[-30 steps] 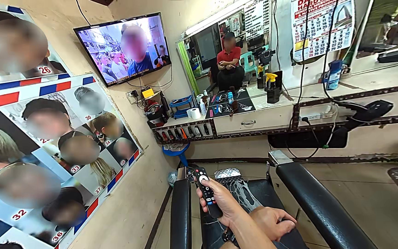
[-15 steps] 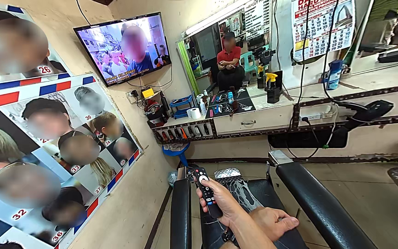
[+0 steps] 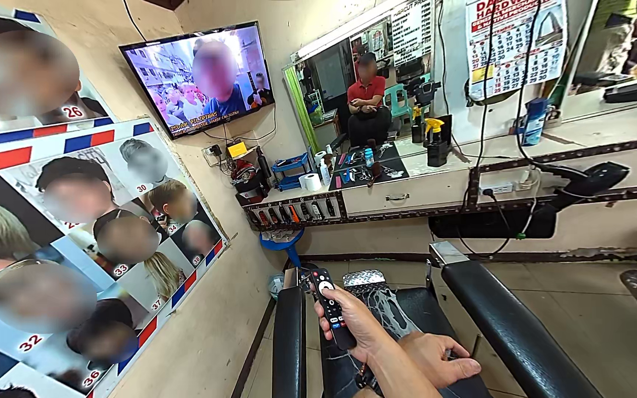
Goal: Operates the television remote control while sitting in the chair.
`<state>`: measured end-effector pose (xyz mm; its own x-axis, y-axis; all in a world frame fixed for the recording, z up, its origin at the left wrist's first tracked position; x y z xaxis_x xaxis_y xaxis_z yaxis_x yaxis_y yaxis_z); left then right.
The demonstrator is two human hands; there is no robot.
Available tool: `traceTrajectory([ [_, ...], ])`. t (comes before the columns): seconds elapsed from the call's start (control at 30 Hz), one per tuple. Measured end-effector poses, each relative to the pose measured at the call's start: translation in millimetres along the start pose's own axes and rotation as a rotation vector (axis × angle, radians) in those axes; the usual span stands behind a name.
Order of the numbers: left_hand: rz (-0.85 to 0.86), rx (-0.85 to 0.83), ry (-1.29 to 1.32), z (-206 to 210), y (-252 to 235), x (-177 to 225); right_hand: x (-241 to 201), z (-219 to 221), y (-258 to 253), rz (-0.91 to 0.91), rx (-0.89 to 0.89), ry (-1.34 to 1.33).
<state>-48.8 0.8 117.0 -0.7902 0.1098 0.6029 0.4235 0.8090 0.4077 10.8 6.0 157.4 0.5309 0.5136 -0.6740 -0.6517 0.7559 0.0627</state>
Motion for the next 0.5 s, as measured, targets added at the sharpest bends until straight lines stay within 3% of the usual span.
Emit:
traceTrajectory([
  [0.3, 0.018, 0.023, -0.022, 2.6, -5.7, -5.3, -0.4, 0.8, 0.7, 0.001, 0.001, 0.001],
  [0.5, -0.064, 0.001, -0.024, 0.3, 1.1, 0.8, -1.6, 1.8, 1.8, 0.002, 0.006, 0.013],
])
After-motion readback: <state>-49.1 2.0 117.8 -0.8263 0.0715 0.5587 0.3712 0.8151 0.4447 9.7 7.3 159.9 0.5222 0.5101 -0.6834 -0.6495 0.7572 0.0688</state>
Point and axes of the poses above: each hand's wrist, its own y-axis away from the middle knuckle, its own z-axis out of the palm, x = y × z, the point moved 3 cm from there along -y, towards the middle knuckle, and after that the axes turned 6 degrees about -z, right-handed, at the moved point
